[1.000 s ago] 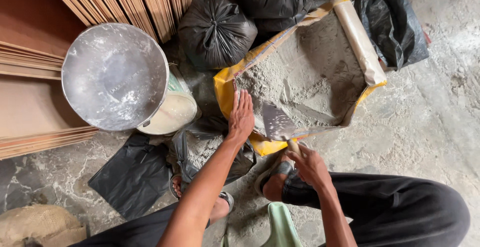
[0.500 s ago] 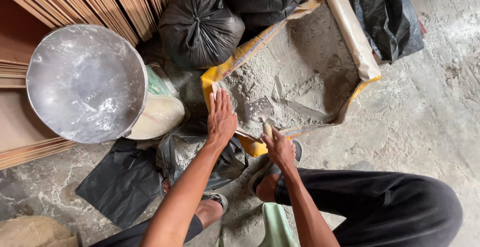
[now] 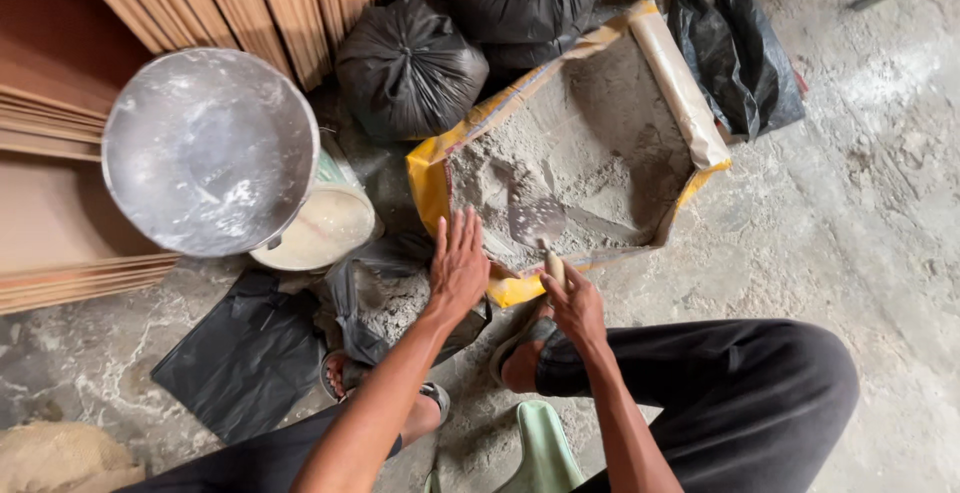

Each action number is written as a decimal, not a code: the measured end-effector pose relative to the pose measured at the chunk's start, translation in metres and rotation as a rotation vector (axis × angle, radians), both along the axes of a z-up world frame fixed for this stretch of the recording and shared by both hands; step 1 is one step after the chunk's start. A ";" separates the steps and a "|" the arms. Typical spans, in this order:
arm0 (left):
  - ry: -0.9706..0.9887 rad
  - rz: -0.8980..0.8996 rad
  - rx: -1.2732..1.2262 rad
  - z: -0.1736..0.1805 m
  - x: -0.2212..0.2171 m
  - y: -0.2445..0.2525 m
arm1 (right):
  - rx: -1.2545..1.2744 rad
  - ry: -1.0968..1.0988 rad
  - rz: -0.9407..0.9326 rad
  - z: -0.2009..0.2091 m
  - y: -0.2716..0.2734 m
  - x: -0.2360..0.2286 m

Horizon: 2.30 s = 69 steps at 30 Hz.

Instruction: The person scoops gray powder from a large yellow bag into a smaller black plastic bag using a trowel, then uses their hands to gather the edges of the black bag and tie it closed.

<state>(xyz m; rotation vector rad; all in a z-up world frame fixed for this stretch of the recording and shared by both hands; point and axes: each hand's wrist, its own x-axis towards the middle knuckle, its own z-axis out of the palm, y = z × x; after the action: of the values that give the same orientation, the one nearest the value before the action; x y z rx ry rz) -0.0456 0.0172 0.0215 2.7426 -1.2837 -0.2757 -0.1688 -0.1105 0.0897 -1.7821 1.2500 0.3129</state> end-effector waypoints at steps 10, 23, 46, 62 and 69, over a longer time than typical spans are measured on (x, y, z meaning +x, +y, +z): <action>-0.009 0.119 -0.072 0.029 -0.052 0.075 | 0.000 -0.017 0.031 0.030 -0.002 -0.053; -0.198 0.232 0.260 -0.022 -0.049 0.179 | 0.042 0.137 0.349 0.084 0.047 -0.068; -0.134 0.355 0.141 0.003 -0.058 0.185 | -0.488 0.181 1.065 0.040 0.135 -0.014; -0.228 0.220 -0.061 0.067 -0.055 0.146 | -0.172 0.086 0.786 0.079 0.125 -0.057; -0.190 0.110 -0.115 0.066 0.000 0.082 | 0.290 0.032 0.100 0.116 0.036 -0.077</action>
<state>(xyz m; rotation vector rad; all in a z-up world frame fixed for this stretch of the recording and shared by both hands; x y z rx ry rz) -0.0458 0.0988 0.0874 2.7816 -1.1422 0.0673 -0.2460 -0.0745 0.2060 -1.5959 1.0786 0.5534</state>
